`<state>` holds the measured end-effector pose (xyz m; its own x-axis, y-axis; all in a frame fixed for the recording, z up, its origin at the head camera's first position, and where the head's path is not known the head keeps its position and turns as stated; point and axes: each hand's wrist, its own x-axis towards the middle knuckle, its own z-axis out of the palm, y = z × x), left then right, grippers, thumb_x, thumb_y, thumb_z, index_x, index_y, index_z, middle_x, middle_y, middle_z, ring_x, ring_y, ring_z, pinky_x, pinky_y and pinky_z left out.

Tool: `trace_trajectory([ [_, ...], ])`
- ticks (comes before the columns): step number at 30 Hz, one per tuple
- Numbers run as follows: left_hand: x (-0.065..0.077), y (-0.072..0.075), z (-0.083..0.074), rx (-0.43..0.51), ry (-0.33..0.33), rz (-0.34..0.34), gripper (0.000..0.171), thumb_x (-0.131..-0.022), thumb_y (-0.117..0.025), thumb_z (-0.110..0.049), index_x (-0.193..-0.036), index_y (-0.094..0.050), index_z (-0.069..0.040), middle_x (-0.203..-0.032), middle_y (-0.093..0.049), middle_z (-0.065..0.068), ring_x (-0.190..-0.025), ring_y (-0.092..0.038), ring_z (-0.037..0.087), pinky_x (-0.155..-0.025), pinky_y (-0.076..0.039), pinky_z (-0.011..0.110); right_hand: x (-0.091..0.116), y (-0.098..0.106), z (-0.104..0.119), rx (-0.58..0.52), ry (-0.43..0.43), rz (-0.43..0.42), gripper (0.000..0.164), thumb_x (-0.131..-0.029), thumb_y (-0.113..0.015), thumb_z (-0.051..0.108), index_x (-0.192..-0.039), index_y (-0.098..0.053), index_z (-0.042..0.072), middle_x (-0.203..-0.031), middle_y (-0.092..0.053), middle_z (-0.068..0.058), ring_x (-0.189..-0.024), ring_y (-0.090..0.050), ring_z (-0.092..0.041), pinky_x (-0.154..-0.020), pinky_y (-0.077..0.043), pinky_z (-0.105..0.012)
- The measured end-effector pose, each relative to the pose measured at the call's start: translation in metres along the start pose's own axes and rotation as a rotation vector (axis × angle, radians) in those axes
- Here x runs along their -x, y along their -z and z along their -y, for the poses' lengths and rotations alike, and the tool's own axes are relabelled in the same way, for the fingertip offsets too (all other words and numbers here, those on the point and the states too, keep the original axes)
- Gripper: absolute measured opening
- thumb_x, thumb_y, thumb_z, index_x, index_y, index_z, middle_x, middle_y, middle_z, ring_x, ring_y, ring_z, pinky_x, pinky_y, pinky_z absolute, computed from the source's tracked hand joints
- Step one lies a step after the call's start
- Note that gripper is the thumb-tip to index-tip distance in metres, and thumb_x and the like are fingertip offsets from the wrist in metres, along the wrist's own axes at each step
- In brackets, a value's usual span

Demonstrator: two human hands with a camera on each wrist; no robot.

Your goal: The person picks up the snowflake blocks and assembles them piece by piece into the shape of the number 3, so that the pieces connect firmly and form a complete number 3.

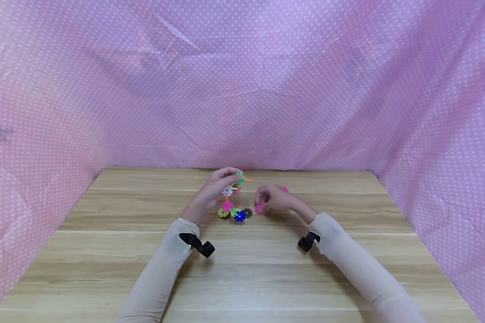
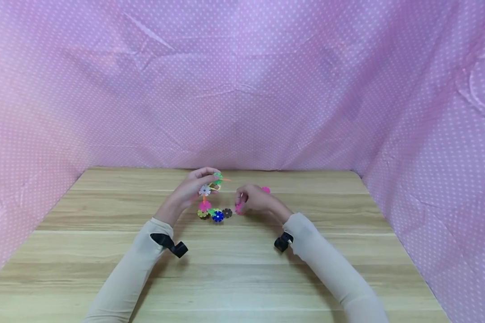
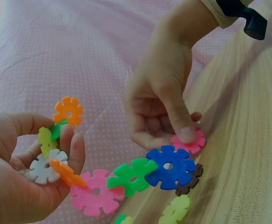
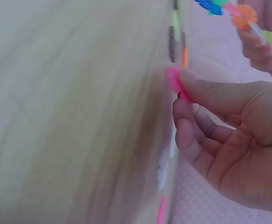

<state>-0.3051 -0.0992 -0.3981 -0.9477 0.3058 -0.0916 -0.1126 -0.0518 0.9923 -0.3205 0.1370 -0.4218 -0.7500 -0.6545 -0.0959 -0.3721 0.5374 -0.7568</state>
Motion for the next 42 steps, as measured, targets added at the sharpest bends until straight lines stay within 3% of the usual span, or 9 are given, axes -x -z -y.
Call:
trace_trajectory([
  [6, 0.000, 0.003, 0.000, 0.004, -0.011, 0.000, 0.035, -0.102, -0.060, -0.012, -0.132, -0.056, 0.006, -0.097, -0.064, -0.001, -0.090, -0.064, 0.016, -0.097, -0.059, 0.042, 0.006, 0.010, 0.003, -0.075, 0.040, -0.144, 0.014, -0.084, -0.075, -0.004, -0.097, -0.070, -0.003, -0.089, -0.072, -0.014, -0.079, -0.063, -0.013, -0.074, -0.055, -0.024],
  [11, -0.001, 0.003, 0.000, 0.008, -0.015, 0.002, 0.033, -0.102, -0.060, -0.012, -0.130, -0.058, 0.004, -0.097, -0.065, -0.001, -0.089, -0.065, 0.015, -0.087, -0.062, 0.032, 0.010, 0.019, 0.012, -0.359, 0.052, -0.355, 0.024, -0.089, -0.072, -0.003, -0.111, -0.066, -0.010, -0.090, -0.072, -0.007, -0.075, -0.066, -0.011, -0.072, -0.062, -0.029],
  [15, -0.001, 0.004, 0.000, 0.006, -0.011, -0.006, 0.026, -0.102, -0.060, -0.012, -0.125, -0.061, 0.000, -0.098, -0.065, -0.001, -0.093, -0.065, 0.020, -0.086, -0.062, 0.031, 0.010, 0.020, 0.020, -0.553, 0.099, -0.454, 0.029, -0.092, -0.070, -0.003, -0.116, -0.061, -0.014, -0.088, -0.073, 0.000, -0.074, -0.069, -0.009, -0.071, -0.063, -0.026],
  [20, -0.001, 0.004, 0.000, -0.003, 0.004, -0.012, 0.028, -0.102, -0.060, -0.013, -0.127, -0.060, 0.000, -0.099, -0.065, -0.001, -0.096, -0.065, 0.022, -0.095, -0.060, 0.039, 0.011, 0.016, 0.027, -0.611, 0.121, -0.470, 0.028, -0.092, -0.070, -0.004, -0.117, -0.060, -0.015, -0.088, -0.074, 0.002, -0.076, -0.072, -0.010, -0.072, -0.063, -0.026],
  [30, -0.002, -0.001, -0.001, -0.009, -0.005, -0.015, 0.036, -0.103, -0.059, -0.013, -0.133, -0.056, 0.005, -0.098, -0.064, -0.002, -0.088, -0.064, 0.013, -0.100, -0.058, 0.044, 0.009, 0.010, 0.029, -0.598, 0.119, -0.489, 0.027, -0.092, -0.069, -0.004, -0.115, -0.060, -0.014, -0.087, -0.075, 0.002, -0.074, -0.071, -0.009, -0.072, -0.063, -0.025],
  [34, -0.003, -0.001, 0.000, -0.012, 0.006, -0.025, 0.035, -0.103, -0.059, -0.014, -0.133, -0.057, 0.003, -0.099, -0.063, -0.001, -0.089, -0.064, 0.013, -0.099, -0.058, 0.042, 0.010, 0.009, 0.029, -0.608, 0.121, -0.486, 0.026, -0.092, -0.069, -0.005, -0.114, -0.060, -0.014, -0.087, -0.075, 0.002, -0.074, -0.071, -0.009, -0.071, -0.063, -0.024],
  [42, -0.003, -0.003, 0.000, -0.001, 0.024, -0.030, 0.030, -0.103, -0.060, -0.016, -0.130, -0.059, -0.002, -0.102, -0.062, 0.000, -0.090, -0.064, 0.013, -0.109, -0.051, 0.052, 0.007, 0.006, 0.028, -0.610, 0.122, -0.474, 0.026, -0.092, -0.070, -0.003, -0.114, -0.060, -0.013, -0.092, -0.076, -0.004, -0.075, -0.072, -0.010, -0.073, -0.063, -0.026],
])
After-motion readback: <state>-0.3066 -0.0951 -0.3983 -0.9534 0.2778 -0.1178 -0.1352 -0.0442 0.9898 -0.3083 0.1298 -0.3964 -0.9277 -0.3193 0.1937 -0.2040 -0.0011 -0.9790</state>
